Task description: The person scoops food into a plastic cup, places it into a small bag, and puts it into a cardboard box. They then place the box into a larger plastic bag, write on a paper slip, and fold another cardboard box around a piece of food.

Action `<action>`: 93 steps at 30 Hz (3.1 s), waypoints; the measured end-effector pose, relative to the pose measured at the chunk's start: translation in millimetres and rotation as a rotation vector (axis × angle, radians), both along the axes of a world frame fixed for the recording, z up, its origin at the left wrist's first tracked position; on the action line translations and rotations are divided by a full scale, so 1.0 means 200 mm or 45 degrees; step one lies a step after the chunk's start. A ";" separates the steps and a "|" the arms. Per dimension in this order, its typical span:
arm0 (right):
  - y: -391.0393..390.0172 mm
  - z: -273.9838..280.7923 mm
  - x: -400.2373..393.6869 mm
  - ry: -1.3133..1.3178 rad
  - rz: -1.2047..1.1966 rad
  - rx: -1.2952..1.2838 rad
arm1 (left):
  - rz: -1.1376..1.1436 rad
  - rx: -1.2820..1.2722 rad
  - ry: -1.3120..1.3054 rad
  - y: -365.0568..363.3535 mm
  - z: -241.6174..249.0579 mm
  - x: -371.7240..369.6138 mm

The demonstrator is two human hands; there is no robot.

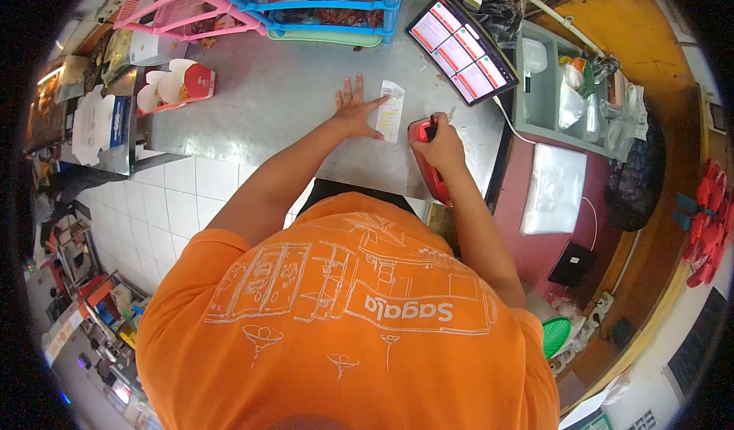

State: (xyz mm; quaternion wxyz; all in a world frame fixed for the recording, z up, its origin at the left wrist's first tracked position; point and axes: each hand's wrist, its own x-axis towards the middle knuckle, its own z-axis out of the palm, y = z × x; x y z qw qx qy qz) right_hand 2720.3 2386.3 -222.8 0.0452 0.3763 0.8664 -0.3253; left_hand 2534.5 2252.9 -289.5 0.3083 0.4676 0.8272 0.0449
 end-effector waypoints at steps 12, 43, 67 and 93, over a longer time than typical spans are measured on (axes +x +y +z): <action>-0.08 0.06 0.06 0.078 0.165 -0.158 | 0.015 -0.011 -0.012 0.00 0.00 0.00; -0.52 0.42 -0.61 0.905 -0.020 -0.695 | 2.117 1.271 0.225 -1.25 -0.18 -1.41; -1.09 -0.23 -1.05 0.852 0.096 -1.041 | 0.493 1.005 -1.283 -1.53 0.27 -0.90; -1.22 -0.04 -1.13 0.503 0.763 0.208 | 0.076 0.966 -0.435 -1.47 0.24 -0.94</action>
